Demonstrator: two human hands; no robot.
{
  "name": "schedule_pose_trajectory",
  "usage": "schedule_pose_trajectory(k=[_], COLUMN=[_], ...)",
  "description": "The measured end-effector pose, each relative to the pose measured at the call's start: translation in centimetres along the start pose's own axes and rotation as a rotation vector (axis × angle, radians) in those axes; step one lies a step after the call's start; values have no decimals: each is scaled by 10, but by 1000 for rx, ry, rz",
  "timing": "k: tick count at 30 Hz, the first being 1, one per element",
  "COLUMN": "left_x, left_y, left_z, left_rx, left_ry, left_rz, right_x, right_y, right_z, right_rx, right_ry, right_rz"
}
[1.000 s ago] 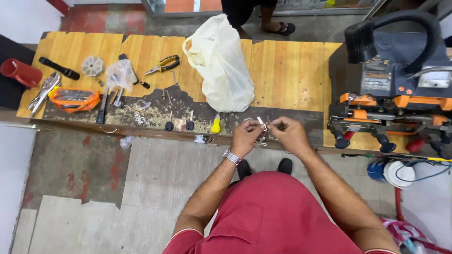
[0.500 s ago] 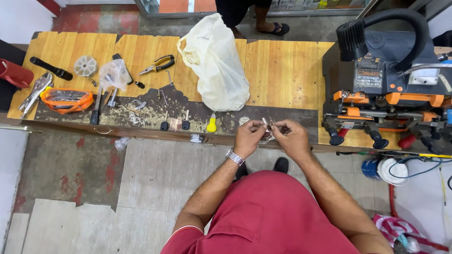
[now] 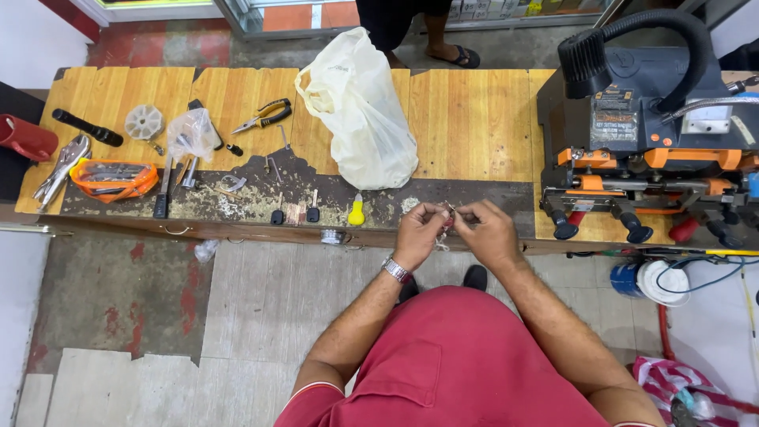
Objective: A person operates a key duplication machine to cut a key, then handles keys, counts paper money, and writes on a clipboard in a locksmith shop.
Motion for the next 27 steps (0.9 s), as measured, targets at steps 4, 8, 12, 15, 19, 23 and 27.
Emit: schedule_pose_trajectory(k=[4,8,12,15,19,23,27], left_x=[-3,-11,-22,-27,-38,-35,-28], left_y=[-2,-7,-5,-5,-9,-6,-2], left_z=[9,18,27,25,34,31,22], left_rx=[-11,3,-35,-25,-20,6,13], left_ry=[60,68,145,128,79,31,75], left_rz=[-42,-92,-157,-172,-169,-150,-114], right_x=[-1,6,12,21,22,23,18], right_y=[-2,0,0,-1,4,-4,-3], right_z=[15,29,27,19,29,27,38], right_rx=[-75,-94,13,163,206,100,-171], right_ry=[49,35,-181,-353,-445,-248,81], right_rz=[0,7,69,153,231,246,154])
Point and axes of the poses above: each hand's wrist, its own y-axis away from the middle knuckle, its own x-axis out of the palm, z = x × y, the point moved 8 cm from there along -y, towards the middle knuckle, and after that the axes turned 11 degrees about z, right-handed, at the moved point
